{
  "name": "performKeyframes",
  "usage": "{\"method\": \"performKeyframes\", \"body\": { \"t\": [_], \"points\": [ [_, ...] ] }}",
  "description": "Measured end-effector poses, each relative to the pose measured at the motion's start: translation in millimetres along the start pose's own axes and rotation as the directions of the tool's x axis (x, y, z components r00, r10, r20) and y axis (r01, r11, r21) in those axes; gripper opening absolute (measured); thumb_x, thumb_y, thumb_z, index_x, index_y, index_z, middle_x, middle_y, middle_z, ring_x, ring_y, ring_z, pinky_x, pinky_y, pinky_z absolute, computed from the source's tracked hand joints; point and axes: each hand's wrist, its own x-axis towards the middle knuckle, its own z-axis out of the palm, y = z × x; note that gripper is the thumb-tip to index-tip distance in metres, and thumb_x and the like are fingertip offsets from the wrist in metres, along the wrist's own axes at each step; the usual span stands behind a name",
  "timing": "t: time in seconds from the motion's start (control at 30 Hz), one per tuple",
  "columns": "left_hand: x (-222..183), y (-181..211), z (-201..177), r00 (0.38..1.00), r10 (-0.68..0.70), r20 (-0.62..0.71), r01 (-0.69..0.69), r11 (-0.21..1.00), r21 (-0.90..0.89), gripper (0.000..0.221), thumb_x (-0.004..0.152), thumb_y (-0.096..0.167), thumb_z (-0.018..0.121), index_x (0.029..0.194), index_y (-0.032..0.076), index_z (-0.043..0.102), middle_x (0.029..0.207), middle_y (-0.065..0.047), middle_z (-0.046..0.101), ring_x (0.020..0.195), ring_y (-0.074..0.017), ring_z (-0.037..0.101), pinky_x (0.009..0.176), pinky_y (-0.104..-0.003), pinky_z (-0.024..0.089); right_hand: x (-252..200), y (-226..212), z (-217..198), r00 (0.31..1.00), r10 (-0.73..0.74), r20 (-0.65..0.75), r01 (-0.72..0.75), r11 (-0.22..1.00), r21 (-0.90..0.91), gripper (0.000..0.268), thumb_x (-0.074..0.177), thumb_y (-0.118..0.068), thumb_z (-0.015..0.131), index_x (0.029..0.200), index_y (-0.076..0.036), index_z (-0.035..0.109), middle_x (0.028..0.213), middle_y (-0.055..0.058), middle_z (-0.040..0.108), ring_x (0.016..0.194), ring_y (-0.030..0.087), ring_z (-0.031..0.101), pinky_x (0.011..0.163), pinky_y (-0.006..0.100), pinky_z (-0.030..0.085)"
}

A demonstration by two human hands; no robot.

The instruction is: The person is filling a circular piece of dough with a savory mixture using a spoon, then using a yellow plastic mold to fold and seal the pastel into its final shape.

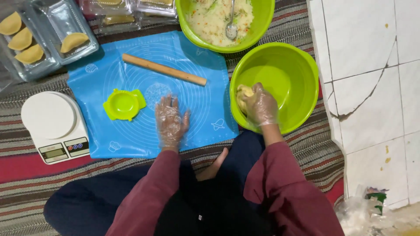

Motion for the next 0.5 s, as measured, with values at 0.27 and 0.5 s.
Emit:
{"method": "performKeyframes", "body": {
  "t": [0.27, 0.5],
  "points": [
    [10, 8, -19, 0.991, -0.057, 0.123, 0.059, 0.998, -0.010, 0.060, 0.085, 0.045, 0.079, 0.129, 0.006, 0.069, 0.139, -0.018, 0.064, 0.135, -0.0354, 0.055, 0.118, -0.053, 0.035, 37, 6, -5, 0.999, -0.020, 0.028, 0.017, 0.993, 0.115, 0.049, 0.092, -0.056, 0.072, 0.110, -0.014, 0.056, 0.098, 0.024, 0.071, 0.106, 0.045, 0.069, 0.095, 0.055, 0.053],
    [4, 4, -11, 0.995, -0.046, 0.087, 0.051, 0.997, -0.054, 0.061, 0.084, 0.043, 0.082, 0.131, 0.006, 0.068, 0.139, -0.018, 0.063, 0.135, -0.0363, 0.054, 0.117, -0.054, 0.034, 58, 11, -4, 0.999, -0.037, 0.017, 0.035, 0.991, 0.128, 0.045, 0.092, -0.049, 0.075, 0.110, -0.012, 0.055, 0.106, 0.025, 0.071, 0.113, 0.046, 0.066, 0.098, 0.056, 0.051]
  ]
}}
